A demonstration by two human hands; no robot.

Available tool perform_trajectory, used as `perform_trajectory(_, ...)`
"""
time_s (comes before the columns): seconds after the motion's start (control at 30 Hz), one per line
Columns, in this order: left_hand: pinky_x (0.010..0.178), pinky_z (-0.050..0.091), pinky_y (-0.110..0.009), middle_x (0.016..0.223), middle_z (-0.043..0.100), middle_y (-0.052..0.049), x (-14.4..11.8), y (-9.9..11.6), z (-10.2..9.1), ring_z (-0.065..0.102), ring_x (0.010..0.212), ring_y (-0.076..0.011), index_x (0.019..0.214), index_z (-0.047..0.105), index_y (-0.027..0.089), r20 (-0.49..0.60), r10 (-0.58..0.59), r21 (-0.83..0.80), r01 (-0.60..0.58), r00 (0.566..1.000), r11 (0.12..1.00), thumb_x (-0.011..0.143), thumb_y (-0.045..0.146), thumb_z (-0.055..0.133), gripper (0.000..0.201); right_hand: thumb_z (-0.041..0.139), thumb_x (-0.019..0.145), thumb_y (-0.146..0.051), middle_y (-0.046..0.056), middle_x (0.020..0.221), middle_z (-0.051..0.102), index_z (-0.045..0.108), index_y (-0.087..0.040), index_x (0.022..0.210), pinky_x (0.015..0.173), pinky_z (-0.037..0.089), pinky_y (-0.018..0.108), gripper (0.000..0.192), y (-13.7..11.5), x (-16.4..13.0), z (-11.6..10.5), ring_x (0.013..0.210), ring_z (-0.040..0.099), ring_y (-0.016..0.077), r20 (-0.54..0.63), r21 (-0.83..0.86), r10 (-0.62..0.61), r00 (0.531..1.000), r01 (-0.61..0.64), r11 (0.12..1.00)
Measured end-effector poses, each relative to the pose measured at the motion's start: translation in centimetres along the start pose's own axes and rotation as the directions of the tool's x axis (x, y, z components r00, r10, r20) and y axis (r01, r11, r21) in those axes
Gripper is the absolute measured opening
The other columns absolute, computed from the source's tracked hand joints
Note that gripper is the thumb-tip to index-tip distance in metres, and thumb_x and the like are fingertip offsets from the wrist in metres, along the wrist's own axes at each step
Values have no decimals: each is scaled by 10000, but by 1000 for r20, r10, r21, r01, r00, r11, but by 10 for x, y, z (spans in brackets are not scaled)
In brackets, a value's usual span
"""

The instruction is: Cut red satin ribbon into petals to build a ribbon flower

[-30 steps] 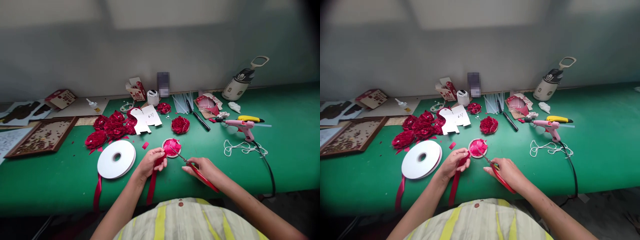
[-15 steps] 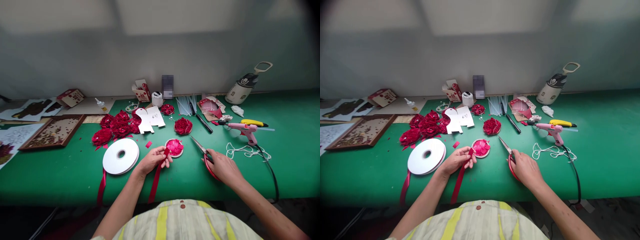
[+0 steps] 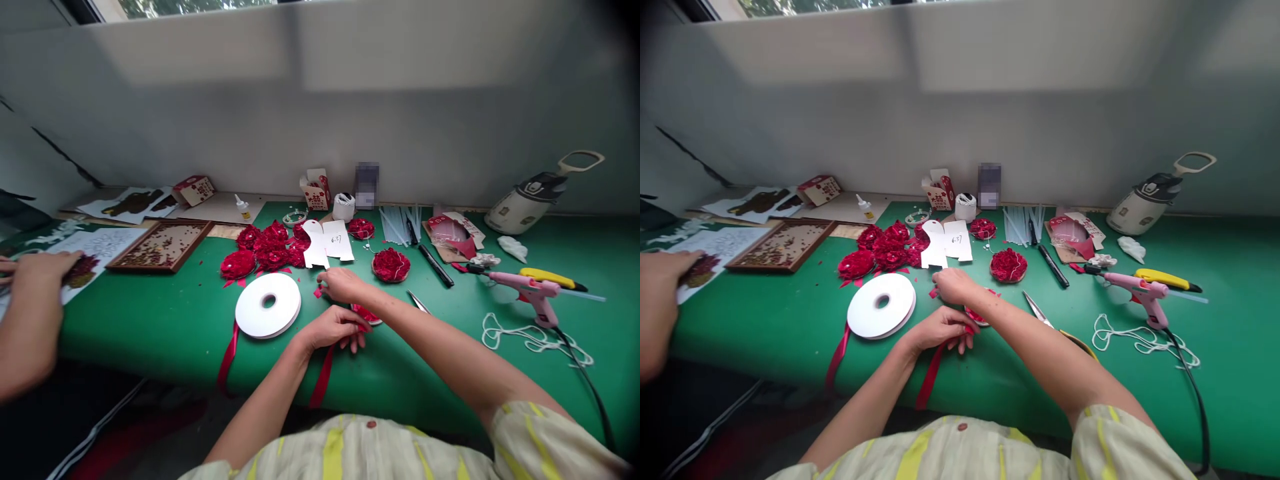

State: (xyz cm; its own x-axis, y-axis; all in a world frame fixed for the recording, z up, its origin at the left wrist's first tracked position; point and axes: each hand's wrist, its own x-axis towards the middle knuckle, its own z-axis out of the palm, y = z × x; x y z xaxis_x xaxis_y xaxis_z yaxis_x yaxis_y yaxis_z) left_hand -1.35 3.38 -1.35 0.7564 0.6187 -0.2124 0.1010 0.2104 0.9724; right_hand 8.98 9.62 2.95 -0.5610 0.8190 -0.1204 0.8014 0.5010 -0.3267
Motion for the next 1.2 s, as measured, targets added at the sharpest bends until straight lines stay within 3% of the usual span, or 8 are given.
perform_trajectory(0.13, 402, 368, -186, 678, 663, -81, 2, -3, -1, 600, 505, -122, 898, 673, 115, 5, 11, -3, -11, 1000, 1000, 796, 280, 526, 243, 496, 901, -287, 66, 1115, 561, 539, -150, 1116, 789, 492, 373, 259, 0, 23, 20, 935, 579, 187, 43, 27, -6, 999, 5, 1000)
perform_trajectory(0.27, 406, 370, -191, 686, 663, -86, 2, -2, -2, 608, 519, -131, 916, 666, 117, 19, 14, -39, -13, 1000, 999, 800, 287, 524, 250, 492, 901, -296, 54, 1109, 565, 554, -152, 1099, 791, 491, 367, 252, 5, 16, 18, 937, 577, 197, 34, 68, -1, 999, -1, 998)
perform_trajectory(0.47, 396, 351, -182, 694, 668, -94, 1, -3, -2, 610, 518, -128, 939, 657, 112, 30, 21, -36, -20, 999, 999, 801, 289, 525, 260, 490, 898, -262, 40, 939, 609, 575, -138, 1001, 701, 483, 309, 182, 48, -46, -5, 799, 587, 147, -42, 112, 79, 996, -74, 991)
perform_trajectory(0.57, 392, 347, -170, 683, 667, -90, 2, -2, -2, 609, 518, -122, 950, 645, 107, 38, 15, -41, -13, 999, 999, 806, 271, 524, 250, 506, 844, -150, 39, 791, 630, 607, -137, 842, 625, 404, 231, 101, 65, -84, -1, 714, 566, 139, -65, 125, 151, 986, -142, 982)
perform_trajectory(0.67, 382, 342, -166, 688, 668, -94, 4, -1, -1, 613, 519, -127, 978, 613, 104, 16, 7, -69, -6, 1000, 998, 815, 289, 527, 261, 532, 801, -135, 39, 784, 633, 605, -143, 795, 613, 357, 211, 74, 69, -102, 13, 708, 558, 138, -90, 145, 194, 977, -180, 973)
perform_trajectory(0.8, 361, 329, -164, 670, 670, -83, 5, 1, 0, 616, 496, -141, 1043, 518, 124, -68, 22, -151, -32, 997, 988, 805, 322, 560, 312, 528, 803, -146, 43, 857, 630, 583, -154, 910, 627, 353, 212, 121, 69, -105, 27, 757, 556, 144, -138, 172, 217, 966, -193, 966)
perform_trajectory(1.03, 379, 342, -161, 691, 674, -59, 12, 7, 8, 591, 468, -106, 868, 468, 151, -225, 53, -184, -96, 973, 978, 816, 347, 552, 219, 507, 882, -289, 21, 865, 596, 585, -131, 865, 714, 447, 309, 176, 73, -104, 32, 768, 563, 139, -129, 148, 191, 973, -172, 974)
perform_trajectory(1.2, 530, 445, -224, 825, 683, -92, 24, 13, 16, 647, 666, -163, 823, 522, 130, -272, 92, -253, -164, 958, 953, 776, 285, 616, 187, 487, 892, -296, 4, 759, 595, 589, -134, 794, 658, 440, 280, 215, 75, -100, 31, 689, 556, 124, -118, 145, 176, 977, -158, 977)
